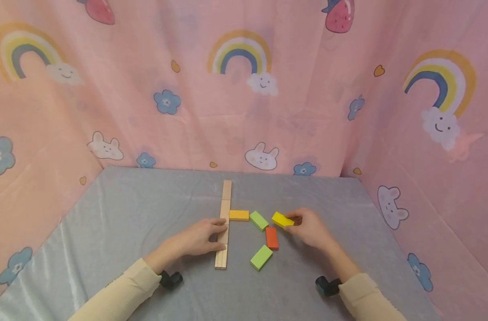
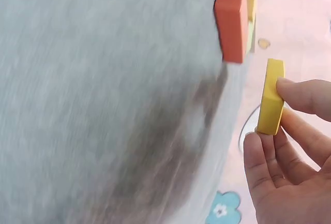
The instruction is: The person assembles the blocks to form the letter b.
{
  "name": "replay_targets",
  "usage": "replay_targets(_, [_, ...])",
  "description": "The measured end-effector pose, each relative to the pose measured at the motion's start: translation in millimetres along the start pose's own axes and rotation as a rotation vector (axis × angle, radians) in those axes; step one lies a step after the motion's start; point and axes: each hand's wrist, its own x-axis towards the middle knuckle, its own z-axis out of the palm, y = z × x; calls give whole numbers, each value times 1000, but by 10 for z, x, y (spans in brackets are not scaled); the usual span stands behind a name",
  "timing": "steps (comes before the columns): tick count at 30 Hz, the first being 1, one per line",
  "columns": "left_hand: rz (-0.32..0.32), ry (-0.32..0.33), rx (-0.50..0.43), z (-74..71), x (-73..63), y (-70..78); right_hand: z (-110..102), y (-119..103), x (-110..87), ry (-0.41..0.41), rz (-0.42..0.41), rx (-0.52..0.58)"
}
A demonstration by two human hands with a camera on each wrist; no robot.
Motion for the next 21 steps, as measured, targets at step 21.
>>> replay_targets(21, [-9, -6, -7, 14, 20, -29, 315, -492, -108, -147, -181, -5])
